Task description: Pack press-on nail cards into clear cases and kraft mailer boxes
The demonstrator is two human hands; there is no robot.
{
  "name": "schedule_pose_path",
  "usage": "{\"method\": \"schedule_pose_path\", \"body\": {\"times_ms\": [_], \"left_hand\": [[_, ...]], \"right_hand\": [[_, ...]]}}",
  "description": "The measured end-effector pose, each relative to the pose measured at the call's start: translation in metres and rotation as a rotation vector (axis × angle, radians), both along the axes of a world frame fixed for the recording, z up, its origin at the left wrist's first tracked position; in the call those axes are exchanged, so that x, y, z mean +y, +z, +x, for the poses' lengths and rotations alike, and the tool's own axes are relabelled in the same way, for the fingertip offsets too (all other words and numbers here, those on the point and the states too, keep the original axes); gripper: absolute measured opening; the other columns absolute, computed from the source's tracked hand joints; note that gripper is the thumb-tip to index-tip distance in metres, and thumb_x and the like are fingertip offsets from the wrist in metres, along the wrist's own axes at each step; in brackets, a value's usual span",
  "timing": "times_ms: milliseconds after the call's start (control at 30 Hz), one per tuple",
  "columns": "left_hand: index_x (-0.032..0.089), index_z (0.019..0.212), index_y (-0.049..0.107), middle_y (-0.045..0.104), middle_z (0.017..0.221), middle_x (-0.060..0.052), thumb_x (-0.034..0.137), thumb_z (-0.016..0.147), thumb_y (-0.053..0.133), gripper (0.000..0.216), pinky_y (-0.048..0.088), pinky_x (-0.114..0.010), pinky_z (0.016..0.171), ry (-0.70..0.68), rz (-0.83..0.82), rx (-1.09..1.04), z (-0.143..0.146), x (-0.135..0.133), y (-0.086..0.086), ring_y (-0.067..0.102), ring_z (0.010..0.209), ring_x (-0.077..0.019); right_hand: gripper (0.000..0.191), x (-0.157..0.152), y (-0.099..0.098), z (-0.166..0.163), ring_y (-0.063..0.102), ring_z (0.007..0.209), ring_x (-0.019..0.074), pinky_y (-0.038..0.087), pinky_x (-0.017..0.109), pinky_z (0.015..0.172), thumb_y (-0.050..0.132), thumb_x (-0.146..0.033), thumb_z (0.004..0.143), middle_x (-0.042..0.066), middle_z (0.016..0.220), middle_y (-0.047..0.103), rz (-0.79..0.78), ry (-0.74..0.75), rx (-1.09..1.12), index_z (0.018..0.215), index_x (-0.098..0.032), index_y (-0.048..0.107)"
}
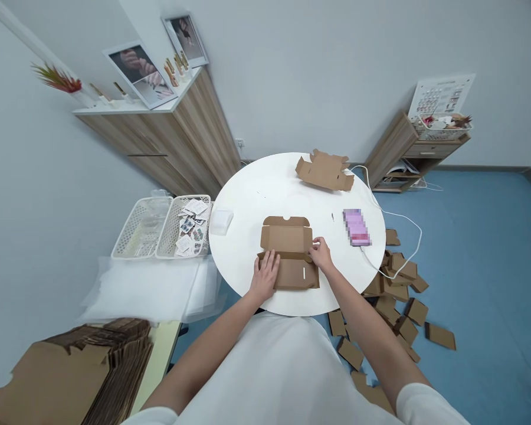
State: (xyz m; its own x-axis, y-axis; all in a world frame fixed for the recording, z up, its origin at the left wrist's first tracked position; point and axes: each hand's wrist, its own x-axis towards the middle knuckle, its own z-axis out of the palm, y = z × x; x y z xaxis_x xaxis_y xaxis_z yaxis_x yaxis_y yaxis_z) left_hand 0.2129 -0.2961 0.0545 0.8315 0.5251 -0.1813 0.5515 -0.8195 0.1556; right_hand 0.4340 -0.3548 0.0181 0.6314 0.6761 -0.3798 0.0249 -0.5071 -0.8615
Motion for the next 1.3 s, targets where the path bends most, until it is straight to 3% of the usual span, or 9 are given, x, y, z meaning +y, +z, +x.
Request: {"method": "schedule_pose_path", "body": {"times_ms": [233,367,433,567,700,800,867,1000,1300], "left_hand": [[0.013,0.136,0.009,0.01,0.143,-0.016,0.029,0.043,0.072,0.114,0.001,-0.053,0.102,-0.082,0.005,0.128,0.02,0.016,-0.007,-0.006,0.13,-0.033],[0.015,0.137,0.01,0.014,0.143,-0.014,0.031,0.048,0.07,0.108,0.0,-0.053,0.102,-0.083,0.02,0.152,0.017,0.016,-0.011,-0.001,0.131,-0.031],[0.016,0.136,0.011,0.016,0.142,-0.012,0.032,0.048,0.07,0.108,0.001,-0.053,0.102,-0.072,0.009,0.161,0.017,0.016,-0.012,0.001,0.131,-0.0313],[0.019,0.136,0.014,0.019,0.142,-0.012,0.031,0.047,0.073,0.107,0.003,-0.053,0.102,-0.045,-0.018,0.153,0.022,0.019,-0.01,0.002,0.131,-0.0326],[0.02,0.136,0.015,0.018,0.142,-0.012,0.031,0.044,0.076,0.111,0.001,-0.052,0.102,-0.016,-0.068,0.083,0.02,0.02,-0.007,0.0,0.131,-0.0331],[0.019,0.136,0.011,0.005,0.144,-0.014,0.045,0.043,0.075,0.115,0.003,-0.053,0.102,0.161,-0.141,-0.05,-0.003,0.022,-0.009,-0.004,0.13,-0.0357],[0.018,0.136,0.008,0.002,0.144,-0.015,0.053,0.054,0.066,0.106,0.012,-0.052,0.101,0.403,-0.237,-0.16,-0.027,0.028,-0.014,0.0,0.13,-0.035],[0.012,0.131,0.025,0.031,0.134,-0.018,0.043,0.077,0.047,0.067,0.034,-0.033,0.093,0.792,-0.627,-0.33,-0.063,0.047,-0.031,0.046,0.112,-0.0232],[0.011,0.122,0.04,0.057,0.106,-0.011,0.026,0.07,0.057,0.057,0.042,-0.029,0.079,0.783,-0.769,-0.408,-0.058,0.064,-0.051,0.057,0.091,-0.0194]], "right_hand": [[0.032,-0.016,0.004,-0.006,0.057,0.062,0.0142,0.043,0.027,0.057,0.043,-0.026,0.066,-0.003,0.07,0.061,0.006,0.071,-0.023,0.098,-0.022,0.038],[0.043,-0.025,0.016,-0.012,0.054,0.096,0.0205,0.042,0.036,0.078,0.042,-0.033,0.073,0.008,0.105,0.058,-0.043,0.156,-0.32,0.113,-0.021,0.036],[0.057,-0.03,0.024,-0.019,0.038,0.117,0.0253,0.033,0.042,0.092,0.047,-0.041,0.071,0.012,0.127,0.043,-0.044,0.276,-0.583,0.122,-0.019,0.032],[0.092,-0.037,0.028,-0.041,0.015,0.129,0.0299,0.01,0.049,0.102,0.061,-0.051,0.058,0.013,0.139,0.024,-0.059,0.756,-0.881,0.134,-0.017,0.019],[0.107,-0.032,0.015,-0.06,0.006,0.131,0.0305,0.002,0.051,0.102,0.068,-0.045,0.052,0.013,0.142,0.015,-0.212,0.832,-0.975,0.136,-0.016,0.01],[0.109,-0.027,0.005,-0.067,0.001,0.131,0.0297,0.002,0.052,0.102,0.068,-0.041,0.052,0.013,0.143,0.012,-0.291,0.788,-0.974,0.137,-0.015,0.005],[0.109,-0.026,0.001,-0.068,-0.002,0.131,0.0289,0.004,0.052,0.101,0.068,-0.04,0.053,0.012,0.143,0.011,-0.305,0.781,-0.961,0.137,-0.015,0.002],[0.107,-0.025,0.002,-0.07,-0.005,0.131,0.0282,0.007,0.052,0.101,0.065,-0.042,0.056,0.011,0.144,0.009,-0.333,0.781,-0.929,0.137,-0.018,-0.001],[0.11,-0.022,0.01,-0.092,-0.008,0.131,0.0253,0.008,0.051,0.1,0.064,-0.042,0.057,0.009,0.144,0.005,-0.428,0.781,-0.91,0.136,-0.021,-0.01]]}}
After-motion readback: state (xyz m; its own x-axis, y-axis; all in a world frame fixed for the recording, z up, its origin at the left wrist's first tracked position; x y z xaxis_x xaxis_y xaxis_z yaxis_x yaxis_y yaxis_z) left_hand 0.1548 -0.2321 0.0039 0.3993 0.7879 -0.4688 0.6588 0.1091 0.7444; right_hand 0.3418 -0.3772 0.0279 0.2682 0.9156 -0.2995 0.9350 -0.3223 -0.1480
